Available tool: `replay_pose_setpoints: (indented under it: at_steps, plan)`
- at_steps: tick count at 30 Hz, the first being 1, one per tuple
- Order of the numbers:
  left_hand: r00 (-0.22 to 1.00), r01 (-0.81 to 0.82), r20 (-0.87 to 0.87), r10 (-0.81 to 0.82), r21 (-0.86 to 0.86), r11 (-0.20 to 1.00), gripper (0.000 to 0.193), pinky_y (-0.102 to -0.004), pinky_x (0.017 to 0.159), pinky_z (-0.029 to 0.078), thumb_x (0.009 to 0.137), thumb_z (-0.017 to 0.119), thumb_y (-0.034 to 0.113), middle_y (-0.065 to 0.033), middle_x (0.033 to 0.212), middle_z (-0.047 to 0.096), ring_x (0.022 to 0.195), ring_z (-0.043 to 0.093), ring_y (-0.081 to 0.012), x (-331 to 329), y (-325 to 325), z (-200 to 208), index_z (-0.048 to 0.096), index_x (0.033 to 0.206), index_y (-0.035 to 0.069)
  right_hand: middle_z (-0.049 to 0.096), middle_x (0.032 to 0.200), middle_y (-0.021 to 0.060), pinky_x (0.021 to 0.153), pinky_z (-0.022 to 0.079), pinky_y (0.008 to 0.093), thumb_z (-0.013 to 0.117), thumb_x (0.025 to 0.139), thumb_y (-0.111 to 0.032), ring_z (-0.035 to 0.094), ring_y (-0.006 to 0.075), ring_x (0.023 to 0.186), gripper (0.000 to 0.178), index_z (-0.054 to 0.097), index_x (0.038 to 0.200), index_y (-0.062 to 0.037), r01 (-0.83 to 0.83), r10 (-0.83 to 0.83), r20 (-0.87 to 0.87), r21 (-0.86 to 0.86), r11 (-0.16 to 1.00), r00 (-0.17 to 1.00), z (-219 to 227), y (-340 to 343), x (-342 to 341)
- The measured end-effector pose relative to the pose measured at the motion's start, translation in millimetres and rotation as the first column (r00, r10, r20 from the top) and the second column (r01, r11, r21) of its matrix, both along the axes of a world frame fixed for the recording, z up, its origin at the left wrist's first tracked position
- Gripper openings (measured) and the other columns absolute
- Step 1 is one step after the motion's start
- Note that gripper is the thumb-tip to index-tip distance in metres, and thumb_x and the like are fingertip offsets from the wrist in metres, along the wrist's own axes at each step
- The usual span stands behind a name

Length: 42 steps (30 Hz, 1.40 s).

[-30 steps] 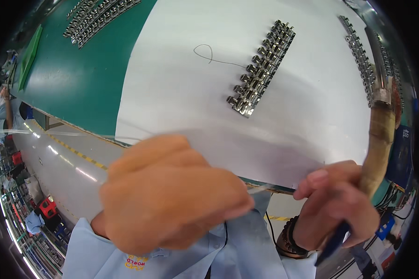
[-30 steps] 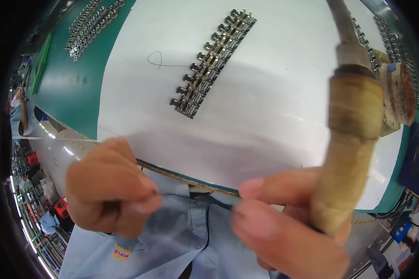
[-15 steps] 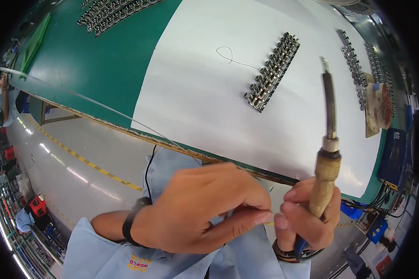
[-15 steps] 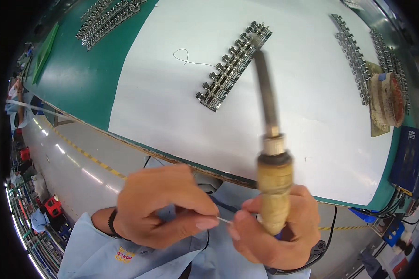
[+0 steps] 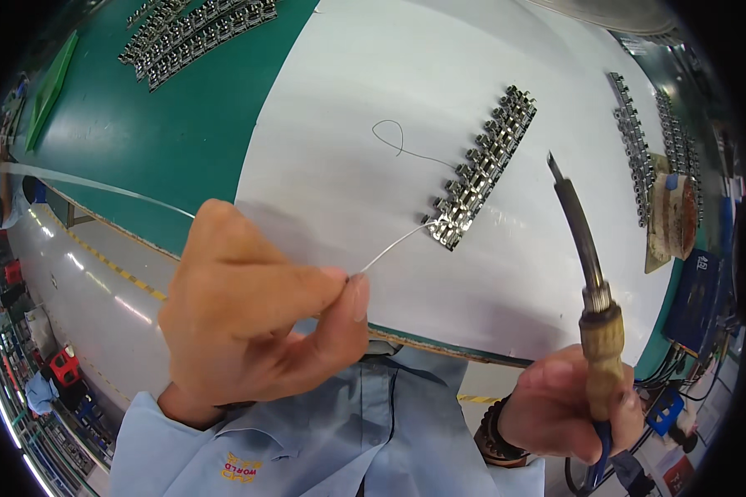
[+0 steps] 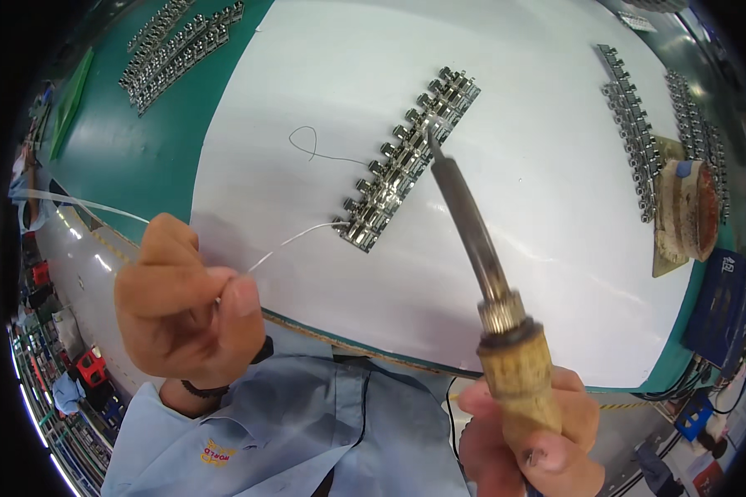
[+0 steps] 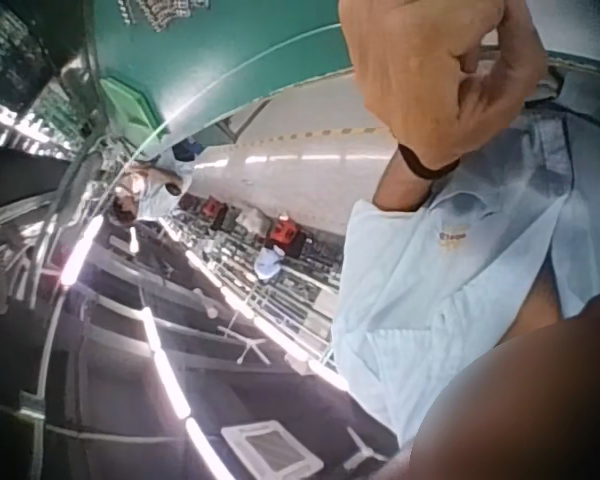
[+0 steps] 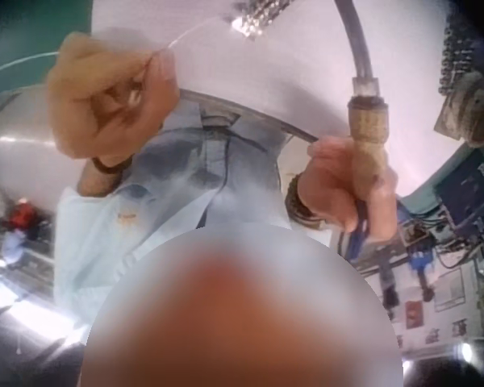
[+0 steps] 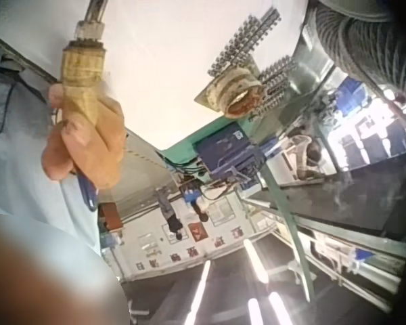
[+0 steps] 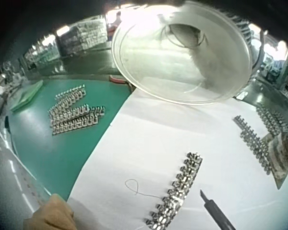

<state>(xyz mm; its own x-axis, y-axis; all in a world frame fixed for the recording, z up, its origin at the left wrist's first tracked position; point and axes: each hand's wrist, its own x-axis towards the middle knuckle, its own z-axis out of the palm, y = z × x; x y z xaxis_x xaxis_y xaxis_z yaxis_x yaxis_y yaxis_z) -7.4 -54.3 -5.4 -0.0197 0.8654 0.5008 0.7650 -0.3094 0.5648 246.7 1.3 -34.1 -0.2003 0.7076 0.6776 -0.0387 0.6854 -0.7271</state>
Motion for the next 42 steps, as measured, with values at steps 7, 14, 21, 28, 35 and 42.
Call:
replay_pose_setpoints:
  at_steps: [7,14,21,28,35,42]
  plan:
    - [0.998,-0.009,0.058,0.004,0.084,0.996,0.026,-0.0325,0.06,0.029,0.084,0.073,0.005,0.002,0.072,0.045,0.063,0.034,-0.014,2,-4,-13,0.053,0.099,0.01,0.063,0.07,0.0025,0.04,0.043,0.0353,0.047,0.107,-0.026,0.056,0.0243,0.049,0.024,0.056,0.115,-0.0054,-0.139,0.141,0.092,-0.028,0.99,0.986,27,15,-5]
    - [1.0,-0.012,0.001,0.012,0.069,0.998,0.026,-0.0324,0.059,0.028,0.085,0.075,0.008,0.0031,0.072,0.044,0.062,0.033,-0.0133,3,-7,-14,0.052,0.099,0.011,0.052,0.066,0.0056,0.044,0.039,0.0335,0.059,0.083,0.011,0.053,0.0205,0.054,0.016,0.061,0.093,-0.0015,-0.317,0.344,0.277,-0.136,0.939,0.897,33,9,8]
    - [0.999,-0.01,-0.051,0.013,0.052,0.999,0.028,-0.0318,0.057,0.026,0.081,0.075,0.004,0.0017,0.072,0.044,0.063,0.033,-0.0136,2,-6,-12,0.053,0.098,0.01,0.067,0.079,0.0089,0.06,0.044,0.0356,0.046,0.106,-0.035,0.059,0.0205,0.063,0.029,0.048,0.122,-0.0104,-0.16,0.151,0.376,-0.009,0.987,0.914,18,-7,11]
    - [0.999,-0.014,-0.049,0.017,0.05,0.999,0.033,-0.0314,0.057,0.025,0.077,0.075,-0.002,0.0018,0.072,0.044,0.063,0.033,-0.0136,0,-5,-11,0.054,0.099,0.01,0.067,0.078,0.0093,0.06,0.045,0.0346,0.051,0.104,-0.031,0.058,0.0201,0.062,0.027,0.048,0.12,-0.0092,-0.169,0.158,0.444,-0.016,0.986,0.882,25,-4,3]
    - [0.997,-0.035,-0.063,0.04,0.073,0.997,0.034,-0.0312,0.057,0.025,0.077,0.075,-0.003,0.0024,0.071,0.044,0.062,0.033,-0.0135,1,-4,-15,0.054,0.099,0.011,0.067,0.078,0.0084,0.058,0.045,0.0333,0.052,0.104,-0.033,0.059,0.0193,0.062,0.029,0.049,0.121,-0.009,-0.176,0.161,0.416,-0.002,0.984,0.895,23,-1,-1]
    - [0.994,-0.037,-0.1,0.037,0.007,0.999,0.036,-0.0308,0.057,0.028,0.077,0.077,-0.001,0.002,0.072,0.045,0.064,0.034,-0.0149,2,-5,-10,0.054,0.101,0.011,0.067,0.077,0.0081,0.059,0.045,0.0331,0.05,0.105,-0.035,0.06,0.019,0.062,0.031,0.048,0.121,-0.0092,-0.162,0.143,0.431,0.006,0.987,0.891,24,-1,-4]
